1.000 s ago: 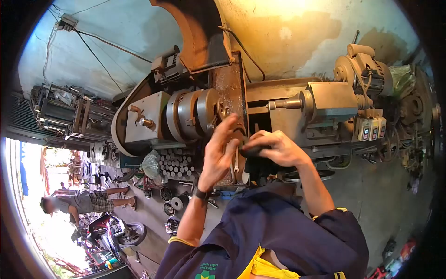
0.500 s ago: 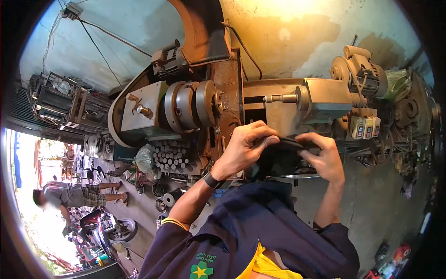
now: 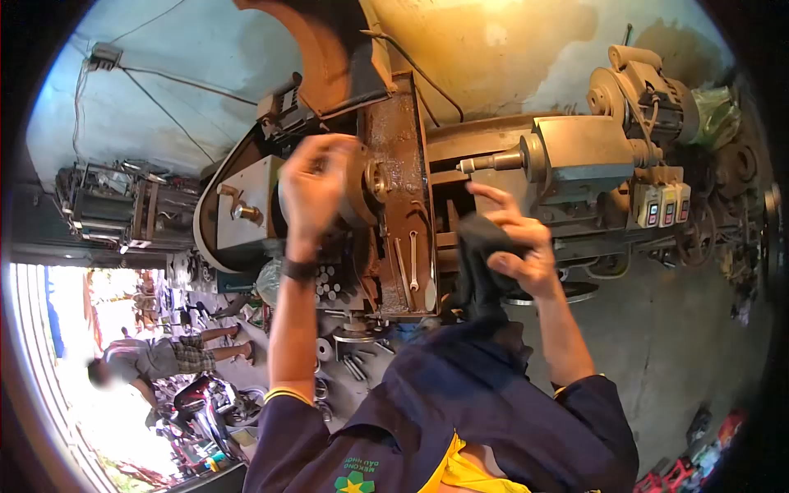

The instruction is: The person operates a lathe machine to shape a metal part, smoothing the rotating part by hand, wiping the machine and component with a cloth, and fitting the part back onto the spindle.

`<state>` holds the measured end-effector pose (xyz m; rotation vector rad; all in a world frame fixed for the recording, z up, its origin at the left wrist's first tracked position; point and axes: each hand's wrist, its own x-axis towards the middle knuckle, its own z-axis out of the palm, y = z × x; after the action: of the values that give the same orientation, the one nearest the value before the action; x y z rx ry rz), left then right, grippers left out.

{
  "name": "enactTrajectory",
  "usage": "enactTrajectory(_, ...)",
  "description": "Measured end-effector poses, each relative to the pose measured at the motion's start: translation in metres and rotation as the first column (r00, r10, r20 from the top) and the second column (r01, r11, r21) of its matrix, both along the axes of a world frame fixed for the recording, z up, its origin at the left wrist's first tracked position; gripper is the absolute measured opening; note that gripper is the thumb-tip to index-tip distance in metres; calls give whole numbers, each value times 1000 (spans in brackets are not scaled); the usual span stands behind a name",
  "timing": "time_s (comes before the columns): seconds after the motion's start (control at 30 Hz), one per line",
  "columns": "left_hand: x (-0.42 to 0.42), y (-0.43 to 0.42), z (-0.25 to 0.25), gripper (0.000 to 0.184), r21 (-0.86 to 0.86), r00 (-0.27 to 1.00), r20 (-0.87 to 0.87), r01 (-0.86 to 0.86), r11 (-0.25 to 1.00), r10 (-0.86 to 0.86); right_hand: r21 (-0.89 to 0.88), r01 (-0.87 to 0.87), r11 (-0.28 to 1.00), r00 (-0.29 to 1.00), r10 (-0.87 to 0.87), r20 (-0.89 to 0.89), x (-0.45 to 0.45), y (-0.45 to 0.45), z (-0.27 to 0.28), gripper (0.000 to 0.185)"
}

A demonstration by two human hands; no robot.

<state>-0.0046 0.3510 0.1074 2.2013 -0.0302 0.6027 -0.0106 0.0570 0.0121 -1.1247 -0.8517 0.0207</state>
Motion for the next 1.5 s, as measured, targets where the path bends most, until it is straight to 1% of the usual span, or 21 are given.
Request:
enactTrajectory(0.07, 29, 66, -5, 23, 273, 973, -45, -205, 940, 225, 176, -80, 981, 819, 165, -550, -9, 36, -32, 66)
enactTrajectory(0.1, 43, 100, -16, 32, 386, 957, -156, -168, 907, 243, 123, -79, 989, 812, 135, -567, 4, 60, -51, 81)
enactTrajectory(0.2, 81, 179, -52, 55, 464, 720, -622, 22, 886, 308, -259, 99, 961, 915, -190, -355, 24, 116, -72, 86)
enactTrajectory(0.23, 93, 189, -59, 54, 516, 533, -727, 7, 856, 433, -235, -72, 969, 872, -53, -487, 29, 127, -75, 86)
enactTrajectory(0.27, 96, 182, -55, 54, 520, 528, -728, 12, 854, 436, -310, -38, 950, 931, -79, -356, 33, 137, -82, 87)
enactTrajectory(0.33, 90, 154, -43, 51, 365, 417, -787, -280, 888, 455, -372, 189, 909, 976, -216, -32, 41, 148, -82, 86)
enactTrajectory(0.43, 75, 172, -55, 52, 322, 569, -712, -256, 912, 411, -641, 88, 763, 993, -119, -5, 52, 153, -74, 83)
enactTrajectory(0.5, 51, 154, -52, 53, 446, 697, -506, -293, 846, 508, -675, 93, 732, 995, -91, 38, 50, 155, -72, 81)
enactTrajectory(0.57, 16, 127, -51, 57, 463, 780, -284, -398, 792, 558, -340, 70, 938, 995, -88, -37, 52, 162, -82, 79)
enactTrajectory(0.63, -26, 94, -74, 40, 257, 849, 71, -523, 813, 524, -334, 21, 942, 995, -51, -81, 58, 166, -89, 72)
enactTrajectory(0.7, -63, 75, -121, 40, 140, 770, 303, -618, 773, 561, -344, -121, 931, 970, 37, -241, 61, 163, -79, 63)
enactTrajectory(0.77, -104, 64, -168, 43, 78, 742, 147, -668, 740, 654, -306, -121, 944, 964, 39, -262, 61, 165, -79, 56)
enactTrajectory(0.8, -126, 67, -204, 39, 239, 722, 202, -692, 681, 662, -323, -117, 939, 967, 34, -251, 62, 166, -80, 54)
enactTrajectory(0.83, -146, 57, -196, 37, 90, 824, -100, -551, 830, 558, -340, -113, 934, 970, 29, -243, 62, 166, -81, 53)
enactTrajectory(0.9, -173, 47, -204, 36, 56, 834, -187, -518, 853, 519, -374, -80, 924, 974, -8, -227, 64, 164, -78, 50)
enactTrajectory(1.0, -191, 36, -179, 32, -289, 846, -242, -530, 797, 475, -332, -157, 930, 939, 36, -342, 63, 165, -80, 46)
enactTrajectory(1.2, -168, 39, -106, 21, -112, 857, 10, -511, 852, 515, -323, -269, 907, 863, 78, -499, 70, 166, -77, 44)
enactTrajectory(1.3, -108, 48, -51, 19, 2, 855, 309, -438, 899, 417, -236, -347, 908, 787, 145, -599, 72, 162, -66, 46)
enactTrajectory(1.37, -61, 61, -32, 19, -27, 872, 282, -409, 912, 400, -150, -329, 932, 744, 158, -649, 74, 168, -82, 48)
enactTrajectory(1.43, -12, 86, -26, 20, 223, 918, 230, -374, 900, 324, 217, -376, 901, 448, 382, -808, 76, 158, -87, 48)
enactTrajectory(1.5, 28, 121, -38, 31, 376, 944, -7, -302, 876, 329, 381, -209, 901, 382, 434, -816, 62, 144, -94, 42)
